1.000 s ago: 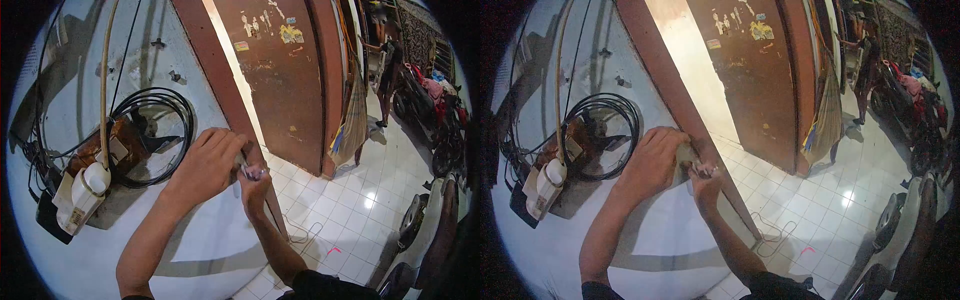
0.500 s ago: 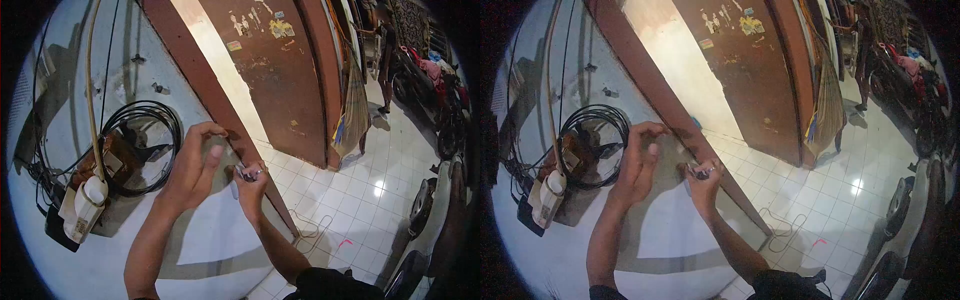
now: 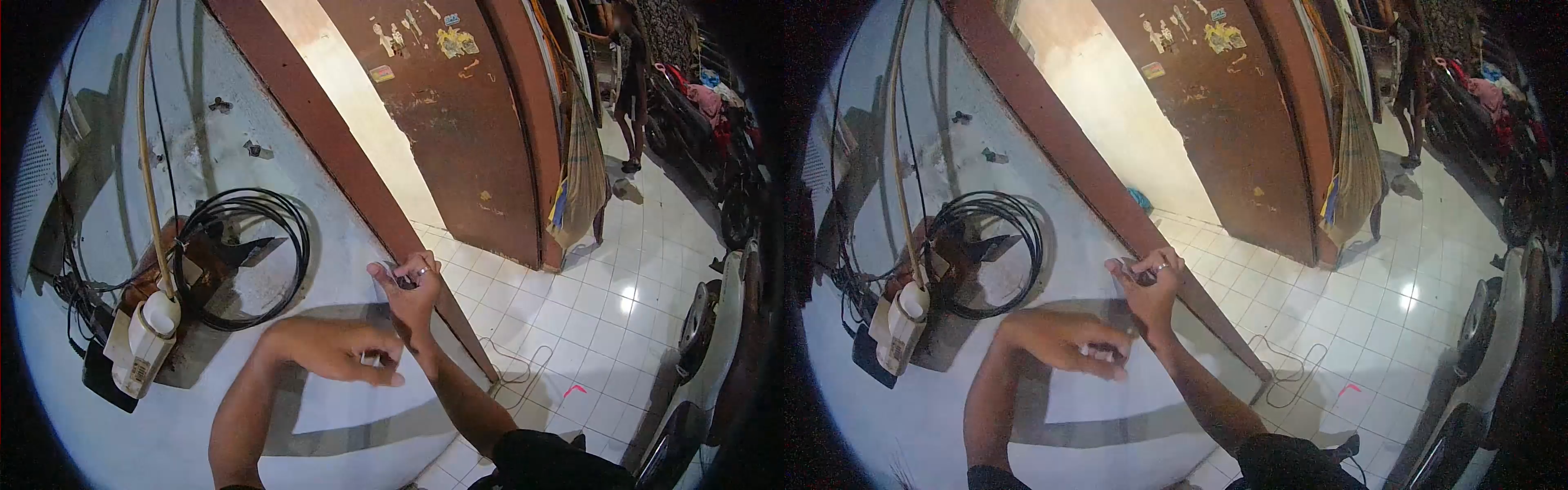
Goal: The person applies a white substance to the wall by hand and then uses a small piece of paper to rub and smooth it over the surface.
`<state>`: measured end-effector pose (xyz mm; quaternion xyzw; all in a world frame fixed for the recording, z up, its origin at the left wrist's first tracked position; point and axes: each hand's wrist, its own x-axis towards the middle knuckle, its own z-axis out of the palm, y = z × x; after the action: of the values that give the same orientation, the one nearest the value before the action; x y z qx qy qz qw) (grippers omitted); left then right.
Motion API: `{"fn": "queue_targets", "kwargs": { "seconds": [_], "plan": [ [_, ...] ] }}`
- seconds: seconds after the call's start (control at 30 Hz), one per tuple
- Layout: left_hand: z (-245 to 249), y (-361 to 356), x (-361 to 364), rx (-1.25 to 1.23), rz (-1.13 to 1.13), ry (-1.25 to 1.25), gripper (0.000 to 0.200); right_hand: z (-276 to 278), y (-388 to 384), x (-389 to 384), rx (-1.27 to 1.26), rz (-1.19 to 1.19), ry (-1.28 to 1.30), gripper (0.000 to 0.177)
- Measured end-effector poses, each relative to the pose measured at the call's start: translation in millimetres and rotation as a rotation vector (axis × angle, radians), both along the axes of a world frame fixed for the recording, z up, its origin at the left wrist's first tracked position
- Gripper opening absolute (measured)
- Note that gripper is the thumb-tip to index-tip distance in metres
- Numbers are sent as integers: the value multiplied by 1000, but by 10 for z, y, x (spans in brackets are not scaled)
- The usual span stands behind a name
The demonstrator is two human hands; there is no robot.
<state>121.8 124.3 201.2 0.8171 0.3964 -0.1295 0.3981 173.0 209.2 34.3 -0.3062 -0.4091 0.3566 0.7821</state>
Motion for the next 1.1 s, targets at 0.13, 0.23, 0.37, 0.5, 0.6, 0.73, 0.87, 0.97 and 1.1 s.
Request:
{"fn": "queue_targets", "kwargs": {
  "seconds": [0.13, 0.23, 0.37, 0.5, 0.6, 0.73, 0.87, 0.97, 1.1],
  "plan": [
    [-550, 103, -26, -346, 67, 396, 46, -226, -144, -24, 12, -90, -137, 44],
    [-801, 139, -50, -364, 87, 530, 55, -139, -90, -3, 4, -65, -66, 45],
    [-842, 177, -18, -226, 132, 580, 54, 151, 34, 113, -36, 44, 32, 45],
    [-989, 207, -83, -214, 153, 597, 56, -229, -33, 23, 16, -44, -141, 46],
    [-932, 192, -30, -175, 218, 585, 56, -174, -20, 59, 3, -57, -146, 48],
    [-888, 197, -7, -110, 215, 581, 55, 30, 141, 40, -61, 87, -9, 48],
    [-1070, 78, -230, 261, -24, 337, 40, -264, -32, 22, -27, 49, -101, 46],
    [-758, 80, -82, 459, -67, 218, 24, -366, 52, 33, 44, -64, -205, 47],
    [-320, 49, 135, 879, 79, 140, 15, -228, 138, 23, 61, 10, -15, 40]
  ]
}}
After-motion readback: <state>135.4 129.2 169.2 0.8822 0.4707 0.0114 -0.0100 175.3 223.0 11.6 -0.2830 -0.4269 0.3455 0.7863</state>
